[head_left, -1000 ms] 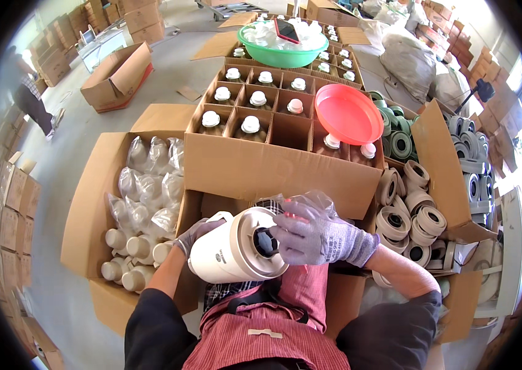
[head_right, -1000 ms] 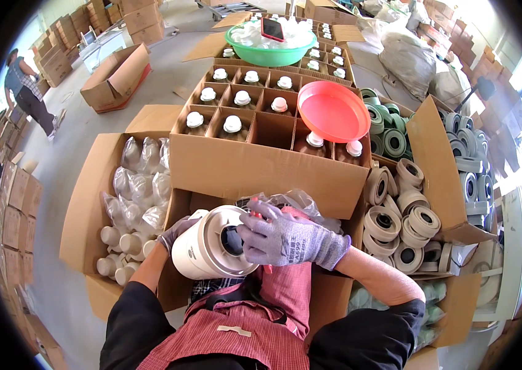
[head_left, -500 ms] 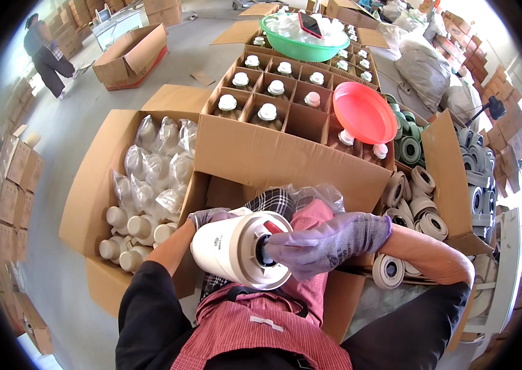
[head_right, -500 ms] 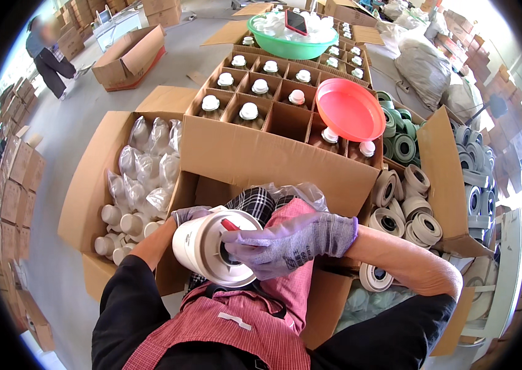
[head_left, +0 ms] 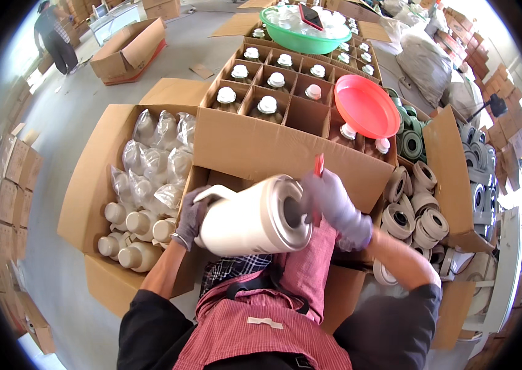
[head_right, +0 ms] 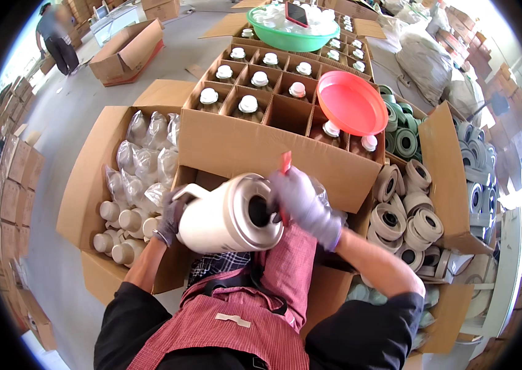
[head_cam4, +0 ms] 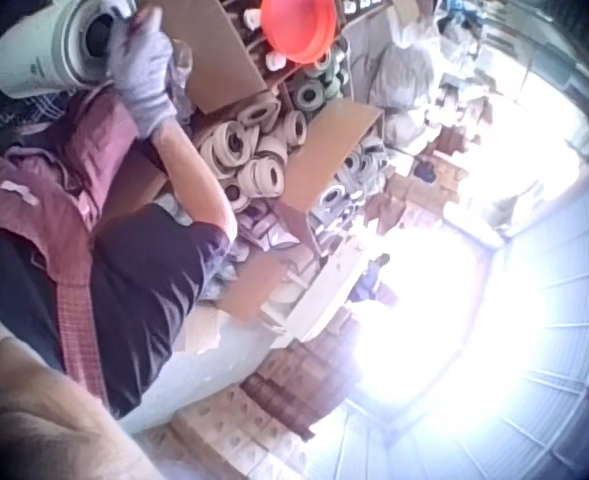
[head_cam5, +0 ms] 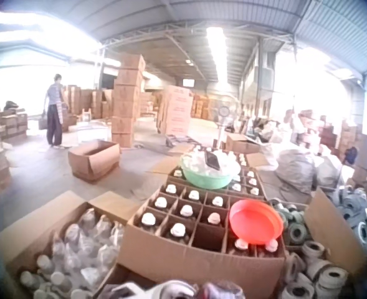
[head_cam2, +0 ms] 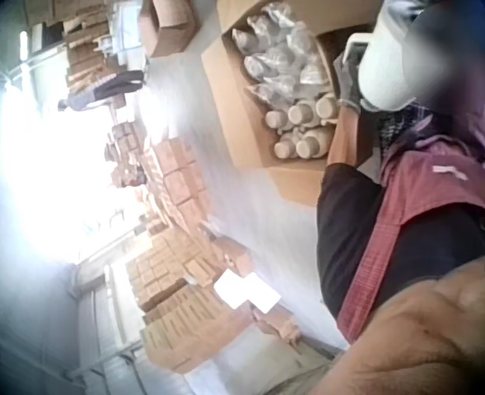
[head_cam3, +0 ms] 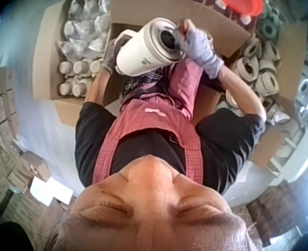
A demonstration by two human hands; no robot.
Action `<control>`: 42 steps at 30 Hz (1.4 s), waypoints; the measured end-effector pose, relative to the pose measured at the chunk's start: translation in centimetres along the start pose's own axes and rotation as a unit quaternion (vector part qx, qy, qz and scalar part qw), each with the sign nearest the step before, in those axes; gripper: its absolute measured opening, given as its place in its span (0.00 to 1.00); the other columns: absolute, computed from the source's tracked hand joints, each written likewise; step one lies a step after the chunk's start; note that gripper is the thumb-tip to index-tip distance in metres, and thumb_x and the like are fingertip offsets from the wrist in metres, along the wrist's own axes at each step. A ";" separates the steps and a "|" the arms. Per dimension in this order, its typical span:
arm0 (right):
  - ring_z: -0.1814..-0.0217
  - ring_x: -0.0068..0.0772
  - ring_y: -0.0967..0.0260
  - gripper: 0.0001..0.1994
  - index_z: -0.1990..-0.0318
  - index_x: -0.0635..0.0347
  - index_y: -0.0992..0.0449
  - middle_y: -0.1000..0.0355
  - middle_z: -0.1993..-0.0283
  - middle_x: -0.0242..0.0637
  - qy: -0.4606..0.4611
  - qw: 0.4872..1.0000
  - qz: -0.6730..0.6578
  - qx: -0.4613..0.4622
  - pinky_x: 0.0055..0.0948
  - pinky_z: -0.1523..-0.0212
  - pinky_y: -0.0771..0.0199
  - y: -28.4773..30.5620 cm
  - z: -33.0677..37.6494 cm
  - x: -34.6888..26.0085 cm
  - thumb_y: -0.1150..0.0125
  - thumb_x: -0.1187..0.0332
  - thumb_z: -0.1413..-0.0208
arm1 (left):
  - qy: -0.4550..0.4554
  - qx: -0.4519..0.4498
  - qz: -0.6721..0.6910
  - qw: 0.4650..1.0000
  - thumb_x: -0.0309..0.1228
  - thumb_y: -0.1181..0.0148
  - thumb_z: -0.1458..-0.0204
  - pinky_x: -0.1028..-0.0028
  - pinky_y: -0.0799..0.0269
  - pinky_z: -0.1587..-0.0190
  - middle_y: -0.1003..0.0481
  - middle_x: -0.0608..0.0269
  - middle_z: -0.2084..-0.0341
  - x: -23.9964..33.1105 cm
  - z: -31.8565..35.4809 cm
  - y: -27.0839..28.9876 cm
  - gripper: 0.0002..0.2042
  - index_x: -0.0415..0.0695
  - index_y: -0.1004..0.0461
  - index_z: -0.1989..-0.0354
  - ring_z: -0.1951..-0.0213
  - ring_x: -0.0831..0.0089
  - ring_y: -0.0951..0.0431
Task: The person assembles thermos flasks by hand in a warehouse setting. They pick up a flask body, attach a lid, insert a stopper, and place the completed unit into a plastic bag. This process is repeated for multiple white and green flasks.
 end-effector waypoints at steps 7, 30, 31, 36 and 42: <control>0.72 0.25 0.30 0.09 0.60 0.60 0.28 0.30 0.72 0.29 -0.054 0.937 -0.346 0.004 0.27 0.71 0.26 0.8 2.3 3.3 0.45 0.64 0.38 | -0.169 -0.050 -0.135 0.975 0.37 0.45 0.40 0.75 0.25 0.62 0.20 0.62 0.70 3.4 -2.1 0.6 0.15 0.36 0.22 0.61 0.66 0.76 0.21; 0.81 0.31 0.30 0.10 0.57 0.62 0.30 0.28 0.73 0.34 -0.008 0.996 -0.055 0.065 0.27 0.80 0.30 1.9 2.5 4.9 0.41 0.67 0.41 | -0.164 0.029 -0.178 0.970 0.32 0.46 0.41 0.73 0.26 0.60 0.19 0.55 0.70 6.9 -0.9 -1.6 0.12 0.34 0.23 0.63 0.67 0.74 0.22; 0.85 0.21 0.34 0.10 0.58 0.59 0.29 0.30 0.75 0.30 -0.016 0.983 -0.175 0.057 0.22 0.85 0.33 1.8 2.3 5.8 0.43 0.62 0.38 | -0.257 0.029 -0.205 0.944 0.32 0.46 0.41 0.72 0.26 0.58 0.20 0.54 0.69 9.0 -0.4 -2.6 0.12 0.35 0.23 0.63 0.65 0.69 0.20; 0.84 0.21 0.34 0.14 0.55 0.57 0.32 0.29 0.73 0.32 -0.073 0.922 -0.379 0.043 0.23 0.85 0.30 0.4 2.9 10.7 0.43 0.57 0.37 | -0.465 0.016 -0.339 0.817 0.25 0.43 0.47 0.66 0.26 0.52 0.20 0.52 0.64 17.1 1.2 -6.8 0.07 0.38 0.23 0.63 0.57 0.58 0.19; 0.79 0.22 0.31 0.08 0.60 0.62 0.33 0.24 0.70 0.35 0.128 0.956 0.007 0.264 0.22 0.78 0.31 12.3 5.0 1.8 0.45 0.67 0.38 | -0.305 0.007 -0.096 0.947 0.29 0.39 0.44 0.68 0.28 0.49 0.19 0.59 0.62 12.2 -5.3 -2.9 0.07 0.37 0.21 0.66 0.57 0.69 0.20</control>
Point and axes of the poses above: each hand's wrist, its own z-axis away from the middle knuckle, its own y-axis out of the back of the hand, x = y × z, the point moved 7 cm from there along -z, towards the middle knuckle
